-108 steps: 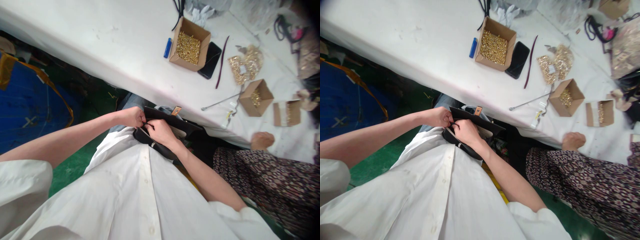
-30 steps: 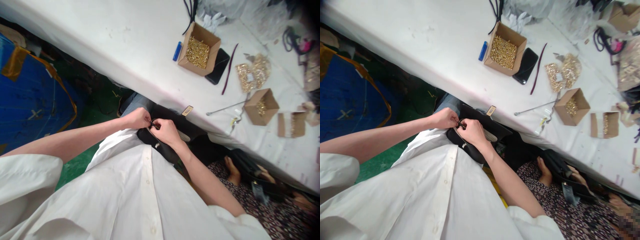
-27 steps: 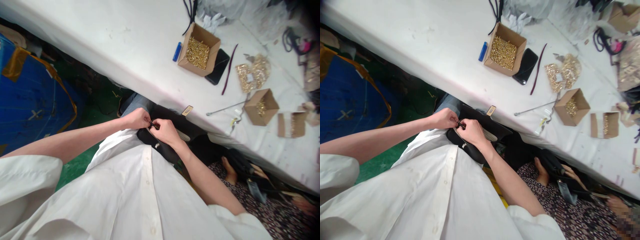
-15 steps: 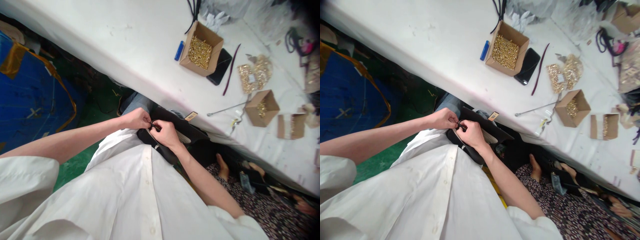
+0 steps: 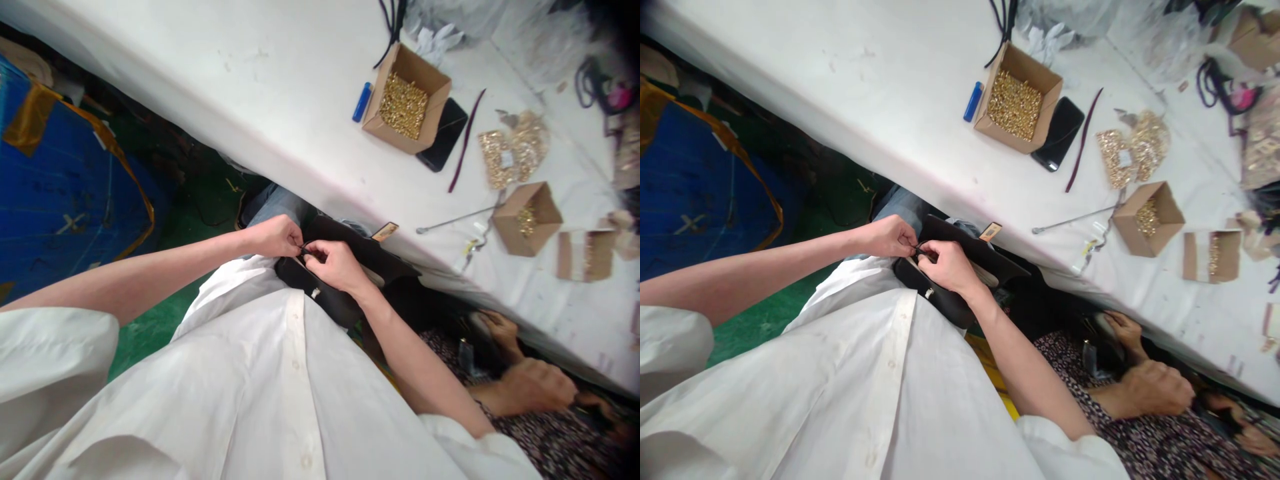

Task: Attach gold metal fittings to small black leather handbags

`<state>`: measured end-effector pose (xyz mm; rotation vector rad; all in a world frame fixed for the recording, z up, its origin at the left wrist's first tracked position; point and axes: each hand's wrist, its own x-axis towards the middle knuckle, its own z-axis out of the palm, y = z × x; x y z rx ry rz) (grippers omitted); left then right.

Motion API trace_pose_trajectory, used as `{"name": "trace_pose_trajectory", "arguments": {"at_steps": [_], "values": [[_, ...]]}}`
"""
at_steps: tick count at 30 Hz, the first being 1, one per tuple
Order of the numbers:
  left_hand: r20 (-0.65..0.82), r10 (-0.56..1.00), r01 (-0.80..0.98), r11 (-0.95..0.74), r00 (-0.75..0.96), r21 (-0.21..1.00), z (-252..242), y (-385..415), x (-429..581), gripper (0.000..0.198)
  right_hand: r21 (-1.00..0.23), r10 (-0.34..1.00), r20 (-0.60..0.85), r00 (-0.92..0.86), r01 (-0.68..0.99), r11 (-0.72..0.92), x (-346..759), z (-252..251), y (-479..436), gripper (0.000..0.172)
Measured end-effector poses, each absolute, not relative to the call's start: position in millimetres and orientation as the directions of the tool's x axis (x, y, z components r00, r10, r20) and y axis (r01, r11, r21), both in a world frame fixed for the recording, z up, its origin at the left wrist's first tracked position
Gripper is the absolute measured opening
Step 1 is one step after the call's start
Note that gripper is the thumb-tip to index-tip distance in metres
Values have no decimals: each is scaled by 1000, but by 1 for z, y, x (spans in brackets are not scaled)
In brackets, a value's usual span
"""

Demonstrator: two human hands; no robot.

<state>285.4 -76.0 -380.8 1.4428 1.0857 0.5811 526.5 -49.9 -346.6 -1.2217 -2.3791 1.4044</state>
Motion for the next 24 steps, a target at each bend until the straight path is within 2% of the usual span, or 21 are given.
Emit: {"name": "trace_pose_trajectory", "arguments": {"at_steps": [5,16,24], "values": [[-188,891,328,47,413,943,-377,-78,290,13,-766,661,-315,-680,594,245,529,-344,-45,16],[-218,906,320,99,363,942,-377,-81,294,15,-749,672,-317,-670,611,256,526,-345,-42,18],[-232,892,315,108,387,943,-379,-78,294,17,-769,672,-378,-636,620,154,528,-349,-42,17]]}}
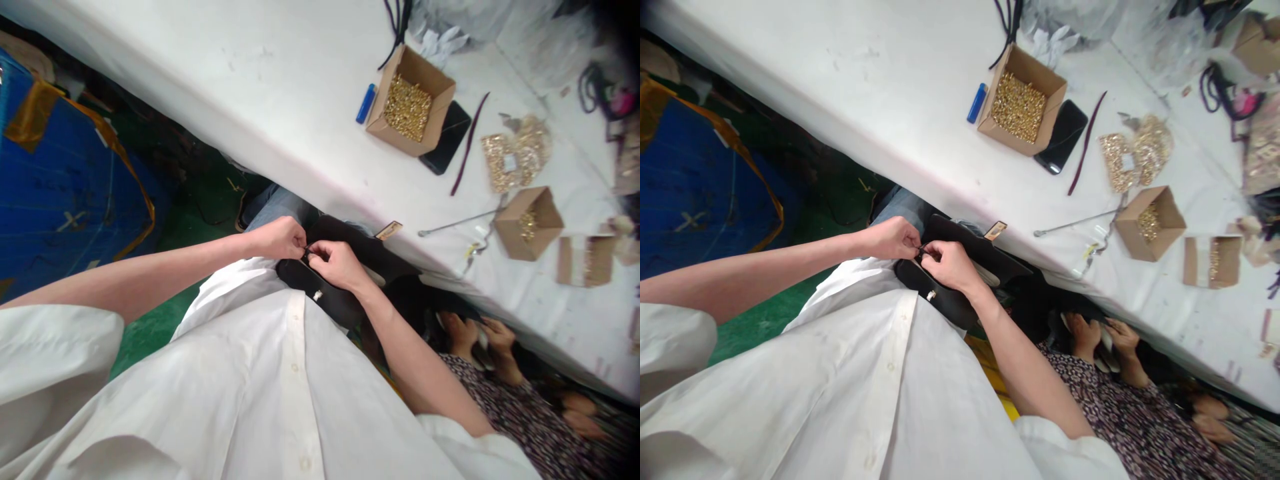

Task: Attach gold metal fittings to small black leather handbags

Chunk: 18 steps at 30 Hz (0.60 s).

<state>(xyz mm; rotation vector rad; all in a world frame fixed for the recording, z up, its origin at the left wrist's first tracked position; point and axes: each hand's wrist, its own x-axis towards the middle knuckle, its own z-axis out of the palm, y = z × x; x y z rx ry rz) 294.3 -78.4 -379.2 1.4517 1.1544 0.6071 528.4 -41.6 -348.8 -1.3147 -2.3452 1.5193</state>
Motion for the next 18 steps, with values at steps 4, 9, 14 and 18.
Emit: {"name": "trace_pose_trajectory", "arguments": {"at_steps": [4,9,14,18], "values": [[-232,885,305,109,403,946,-379,-78,294,17,-783,650,-406,-643,611,115,531,-348,-38,18],[-242,883,289,129,403,949,-378,-80,293,16,-784,651,-400,-645,608,121,529,-347,-37,18],[-235,888,296,119,396,948,-378,-79,295,14,-764,675,-404,-617,633,122,527,-346,-39,18],[-250,876,290,134,412,948,-380,-78,294,16,-745,710,-401,-579,657,115,524,-347,-44,16]]}}
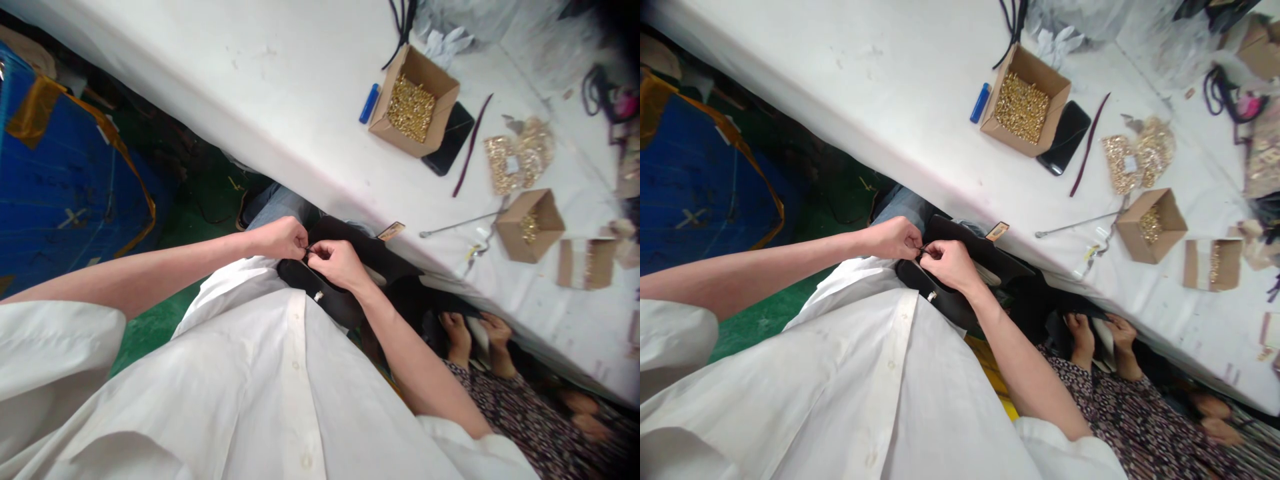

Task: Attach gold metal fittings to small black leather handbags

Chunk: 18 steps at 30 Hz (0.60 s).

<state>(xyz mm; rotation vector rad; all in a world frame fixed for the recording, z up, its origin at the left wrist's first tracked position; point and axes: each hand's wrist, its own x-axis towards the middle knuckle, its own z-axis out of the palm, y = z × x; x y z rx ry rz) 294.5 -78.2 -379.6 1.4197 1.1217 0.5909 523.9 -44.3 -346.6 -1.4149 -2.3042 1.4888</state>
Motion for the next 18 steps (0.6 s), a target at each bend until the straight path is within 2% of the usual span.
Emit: {"name": "trace_pose_trajectory", "arguments": {"at_steps": [6,9,11,12,14,18], "values": [[-281,884,383,129,373,915,-376,-76,298,11,-725,720,-370,-586,668,171,521,-345,-45,17],[-264,915,502,81,305,861,-362,-74,301,29,-753,687,-386,-615,641,150,525,-343,-39,21],[-199,933,567,-6,300,824,-352,-74,302,44,-784,653,-409,-638,612,107,529,-343,-37,24],[-166,932,588,-59,322,806,-347,-74,302,45,-796,640,-417,-645,599,85,531,-343,-36,26],[-148,910,621,-139,388,772,-341,-75,303,38,-815,626,-427,-652,578,46,533,-343,-36,30],[-224,874,683,-153,430,714,-336,-77,306,29,-827,605,-466,-645,562,-38,535,-343,-38,35]]}}
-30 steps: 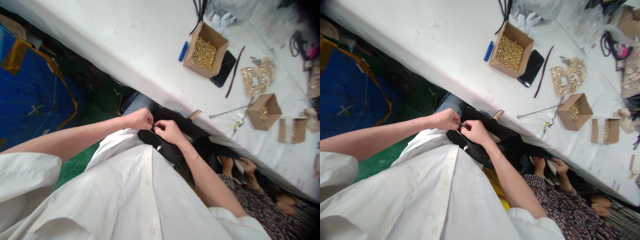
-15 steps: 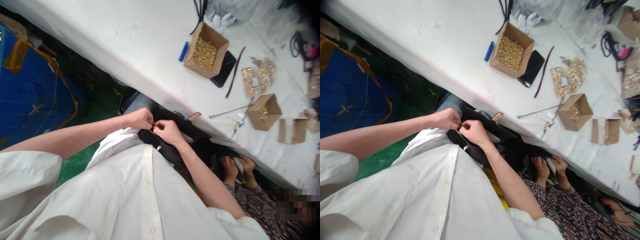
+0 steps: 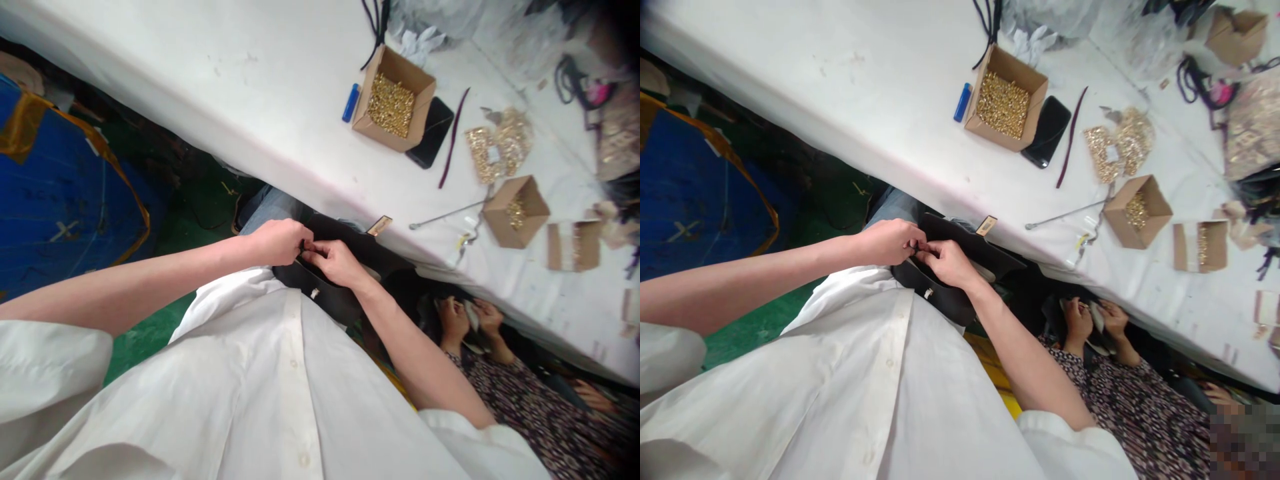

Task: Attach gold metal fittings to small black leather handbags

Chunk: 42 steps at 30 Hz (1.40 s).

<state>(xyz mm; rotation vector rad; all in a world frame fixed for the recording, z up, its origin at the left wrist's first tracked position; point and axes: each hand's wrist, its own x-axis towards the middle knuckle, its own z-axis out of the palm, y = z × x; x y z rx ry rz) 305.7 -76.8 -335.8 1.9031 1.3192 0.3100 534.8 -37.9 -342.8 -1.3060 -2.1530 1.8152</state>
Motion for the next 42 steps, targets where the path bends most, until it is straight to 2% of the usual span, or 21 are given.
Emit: {"name": "trace_pose_trajectory", "arguments": {"at_steps": [5,7,12,16,19,22,24,28,30,34,37,40,42], "values": [[-273,854,792,-230,443,565,-329,-76,312,29,-810,611,-520,-597,572,-129,538,-345,-38,37],[-317,830,803,-234,458,548,-326,-72,314,23,-799,600,-546,-585,579,-162,540,-348,-39,38],[-380,794,783,-183,475,595,-327,-56,315,9,-783,589,-579,-563,586,-210,540,-352,-44,43],[-309,754,693,-256,579,674,-339,-52,311,16,-751,613,-607,-505,616,-236,542,-352,-44,44],[-222,739,605,-300,637,737,-350,-57,304,28,-752,612,-606,-509,616,-234,549,-347,-43,37],[-159,723,538,-329,672,776,-355,-61,298,36,-767,555,-581,-595,629,-128,555,-336,-43,21],[-125,715,511,-354,688,784,-355,-61,295,36,-756,580,-526,-622,654,16,556,-331,-42,11],[-133,724,535,-359,677,765,-354,-59,294,29,-612,694,-417,-586,746,262,549,-327,-36,18],[-151,736,548,-334,660,767,-353,-63,297,27,-583,687,-430,-585,762,283,546,-325,-35,20],[-213,800,559,-176,561,810,-363,-75,303,25,-623,626,-476,-618,739,255,547,-315,-36,18],[-235,790,526,-128,567,841,-383,-70,304,29,-569,614,-483,-624,757,322,549,-305,-31,20],[-236,754,500,-139,613,855,-393,-60,304,30,-497,647,-423,-635,759,420,559,-284,-22,28],[-243,736,504,-151,631,850,-393,-58,305,30,-568,645,-350,-679,702,430,574,-261,-15,30]]}}
